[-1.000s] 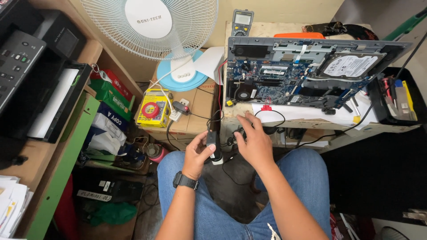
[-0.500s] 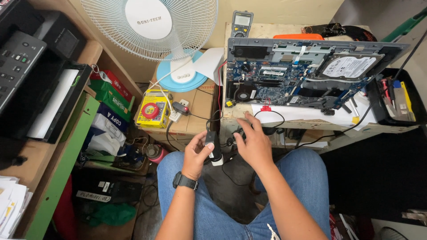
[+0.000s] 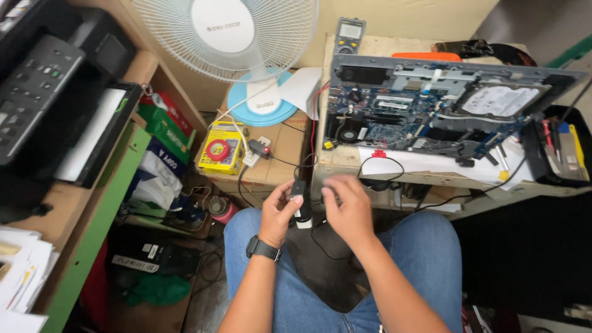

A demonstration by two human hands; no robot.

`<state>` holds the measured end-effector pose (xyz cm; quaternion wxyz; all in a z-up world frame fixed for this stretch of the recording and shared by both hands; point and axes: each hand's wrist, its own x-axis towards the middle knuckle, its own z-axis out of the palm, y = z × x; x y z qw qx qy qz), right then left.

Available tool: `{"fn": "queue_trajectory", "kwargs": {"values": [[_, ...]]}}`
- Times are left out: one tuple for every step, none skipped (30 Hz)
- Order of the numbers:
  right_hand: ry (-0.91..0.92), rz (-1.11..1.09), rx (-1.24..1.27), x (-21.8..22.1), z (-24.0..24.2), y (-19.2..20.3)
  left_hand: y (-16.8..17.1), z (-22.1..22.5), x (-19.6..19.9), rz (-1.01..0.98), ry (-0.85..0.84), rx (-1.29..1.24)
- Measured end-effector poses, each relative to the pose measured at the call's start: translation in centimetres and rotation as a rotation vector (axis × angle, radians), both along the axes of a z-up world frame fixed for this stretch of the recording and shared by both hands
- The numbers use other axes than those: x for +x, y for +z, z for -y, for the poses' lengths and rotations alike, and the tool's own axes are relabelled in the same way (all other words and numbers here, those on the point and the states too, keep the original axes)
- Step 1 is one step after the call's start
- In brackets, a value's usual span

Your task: Reassembling a laptop by connecting internal components and attaching the bottom cover.

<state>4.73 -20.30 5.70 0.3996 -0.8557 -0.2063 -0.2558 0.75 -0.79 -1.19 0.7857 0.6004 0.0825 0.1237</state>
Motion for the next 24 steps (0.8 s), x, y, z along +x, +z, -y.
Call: {"fn": "queue_trajectory", "kwargs": {"values": [[0.008,0.001,0.001,-0.3,-0.6,-0.5,-0.5,-0.6,0.1,0.001,0.008,0.001],[0.086,-0.147,0.018,-0.6,-1.2,-0.9,-1.0,-1.1,0.2,-0.016,0.014,-0.033],[0.163,-0.288,0.036,-0.6,-1.9,-1.2,-1.3,-1.8,0.7,-0.025,0.019,-0.066],[0.171,-0.281,0.037,-0.6,-2.4,-1.0,-0.1,-2.0,0.9,-0.018,0.027,-0.063],[0.191,-0.354,0.057,-0.8,-3.0,-0.8,1.0,-2.3,0.9,-0.025,0.009,-0.076],[0.212,-0.426,0.076,-1.0,-3.7,-0.6,2.1,-2.7,0.9,-0.031,-0.01,-0.09],[0.222,-0.425,0.075,-1.1,-4.3,0.4,2.8,-3.1,1.1,-0.03,0.001,-0.088],[0.226,-0.484,0.108,-1.2,-4.9,1.3,3.5,-3.6,1.3,-0.006,-0.023,-0.027],[0.234,-0.546,0.14,-1.4,-5.7,2.3,4.2,-4.1,1.3,0.014,-0.044,0.034],[0.248,-0.549,0.137,-1.2,-5.9,2.5,5.1,-4.4,1.2,0.012,-0.029,0.035],[0.269,-0.546,0.16,-0.9,-6.3,2.8,5.9,-4.7,1.1,0.025,-0.043,0.087],[0.291,-0.544,0.183,-0.7,-6.7,3.0,6.7,-5.1,0.9,0.036,-0.057,0.138],[0.308,-0.546,0.179,-0.1,-7.2,2.5,7.8,-5.4,1.0,0.035,-0.04,0.139],[0.319,-0.556,0.25,0.5,-7.8,1.9,8.9,-5.7,1.1,0.047,-0.052,0.229],[0.327,-0.568,0.319,1.1,-8.3,1.3,9.8,-5.8,1.2,0.059,-0.066,0.317],[0.341,-0.571,0.312,1.5,-9.0,2.2,9.3,-6.4,2.0,0.056,-0.051,0.315],[0.32,-0.586,0.344,1.8,-9.8,3.1,8.8,-7.0,2.8,0.081,-0.031,0.426],[0.298,-0.6,0.376,2.2,-10.6,4.0,8.3,-7.5,3.6,0.105,-0.012,0.538],[0.302,-0.602,0.373,2.8,-11.3,4.1,8.8,-8.0,4.0,0.103,-0.007,0.536],[0.293,-0.646,0.417,3.3,-12.1,4.3,9.2,-8.4,4.5,0.054,0.014,0.599],[0.28,-0.688,0.46,3.9,-12.8,4.5,9.7,-8.8,5.0,0.006,0.031,0.659],[0.28,-0.689,0.456,5.7,-13.3,3.1,9.3,-8.9,5.3,0.006,0.033,0.655],[0.153,-0.709,0.34,7.5,-13.8,1.8,8.9,-9.0,5.7,0.023,0.18,0.593],[0.026,-0.725,0.223,9.4,-14.3,0.4,8.5,-9.1,6.0,0.039,0.327,0.53]]}}
